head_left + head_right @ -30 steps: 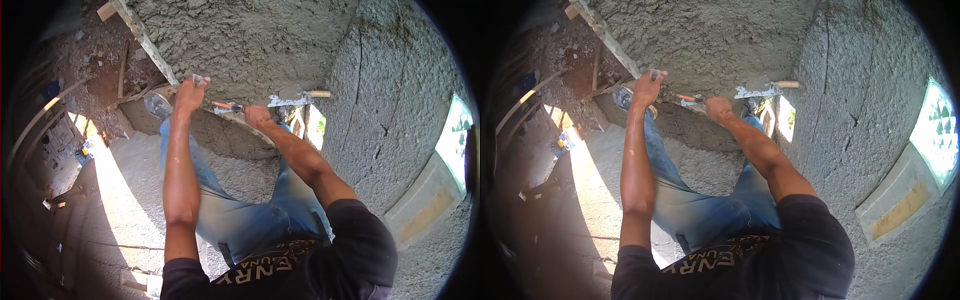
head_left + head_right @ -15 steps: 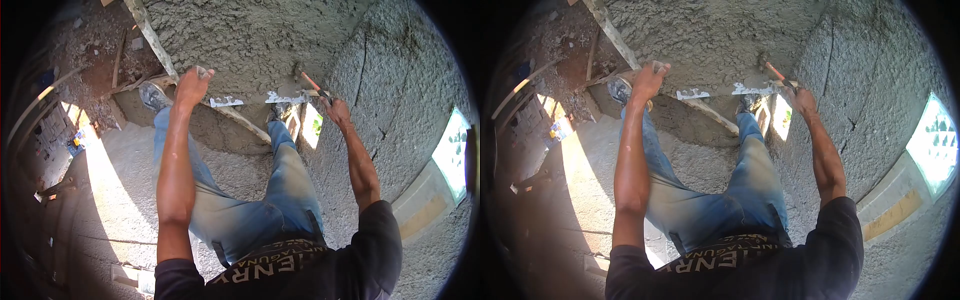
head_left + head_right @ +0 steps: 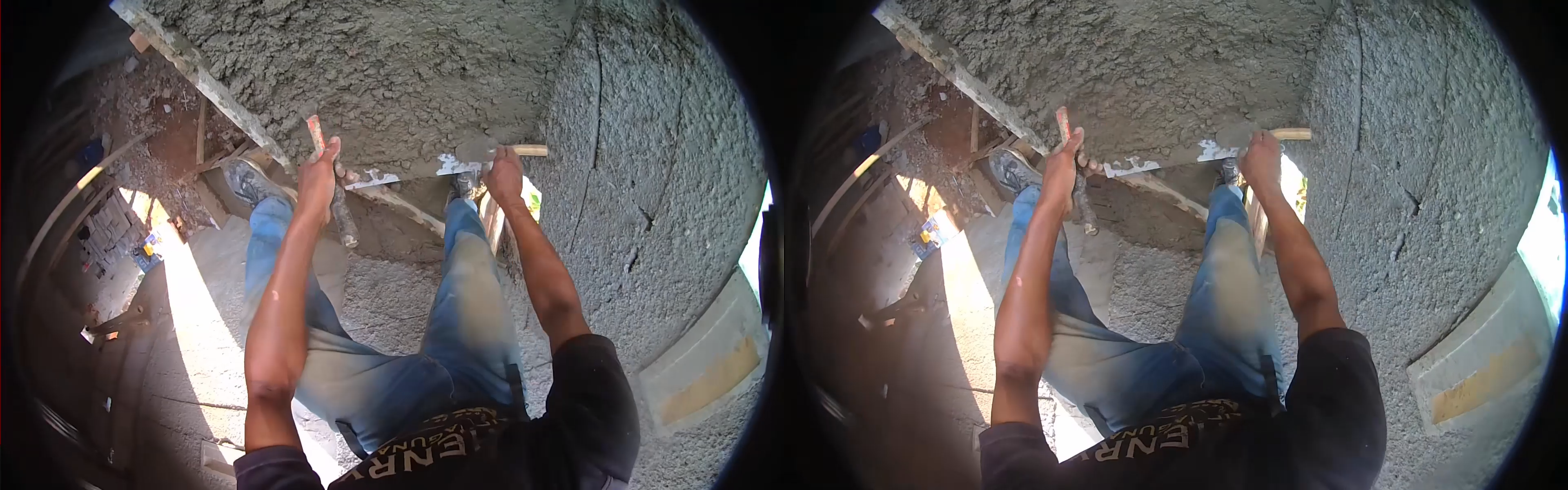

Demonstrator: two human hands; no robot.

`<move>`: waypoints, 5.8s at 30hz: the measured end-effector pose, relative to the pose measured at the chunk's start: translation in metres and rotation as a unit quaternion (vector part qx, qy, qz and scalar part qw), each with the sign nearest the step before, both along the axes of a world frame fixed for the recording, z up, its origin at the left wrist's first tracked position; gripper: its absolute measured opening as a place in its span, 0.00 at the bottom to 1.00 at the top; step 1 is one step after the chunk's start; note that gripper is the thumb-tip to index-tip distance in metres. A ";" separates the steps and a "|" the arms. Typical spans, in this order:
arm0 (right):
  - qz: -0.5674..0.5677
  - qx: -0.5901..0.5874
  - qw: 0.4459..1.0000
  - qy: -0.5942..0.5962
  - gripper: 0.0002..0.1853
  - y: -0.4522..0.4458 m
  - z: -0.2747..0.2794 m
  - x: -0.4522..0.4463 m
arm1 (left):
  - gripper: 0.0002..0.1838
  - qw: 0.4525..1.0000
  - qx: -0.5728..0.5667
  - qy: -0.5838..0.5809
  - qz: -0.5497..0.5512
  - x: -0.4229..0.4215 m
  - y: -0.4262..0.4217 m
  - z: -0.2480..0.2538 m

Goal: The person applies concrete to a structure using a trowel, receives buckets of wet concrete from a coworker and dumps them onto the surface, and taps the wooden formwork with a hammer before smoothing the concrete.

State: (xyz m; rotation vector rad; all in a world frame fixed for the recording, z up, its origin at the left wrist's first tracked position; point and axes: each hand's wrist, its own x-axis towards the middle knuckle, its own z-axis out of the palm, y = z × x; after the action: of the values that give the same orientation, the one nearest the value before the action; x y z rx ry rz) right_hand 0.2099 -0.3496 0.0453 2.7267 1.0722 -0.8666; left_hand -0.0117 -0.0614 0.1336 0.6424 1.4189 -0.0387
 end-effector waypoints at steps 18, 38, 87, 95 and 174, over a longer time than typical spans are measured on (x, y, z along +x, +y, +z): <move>0.190 -0.099 0.956 0.201 0.22 -0.017 -0.011 -0.047 | 0.13 0.986 0.151 0.062 0.030 -0.031 0.055 0.030; 0.191 0.216 0.955 0.068 0.30 0.498 0.249 0.193 | 0.21 0.938 0.325 0.054 0.110 -0.068 0.118 0.066; -0.146 0.133 0.945 0.261 0.39 0.381 0.031 -0.153 | 0.21 0.934 0.307 0.041 0.177 -0.083 0.159 0.075; 0.077 -0.031 0.976 0.200 0.28 0.189 -0.076 -0.149 | 0.21 0.944 0.299 0.082 0.110 -0.078 0.150 0.067; 0.070 0.193 0.908 -0.366 0.14 0.028 0.544 0.116 | 0.13 0.968 0.244 -0.049 0.042 -0.047 -0.012 0.142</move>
State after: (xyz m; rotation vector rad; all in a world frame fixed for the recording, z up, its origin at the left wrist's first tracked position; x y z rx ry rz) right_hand 0.3257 -0.3212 0.5888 2.7907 1.3037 0.4354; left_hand -0.0584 -0.0736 0.2752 0.9723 1.3647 0.4152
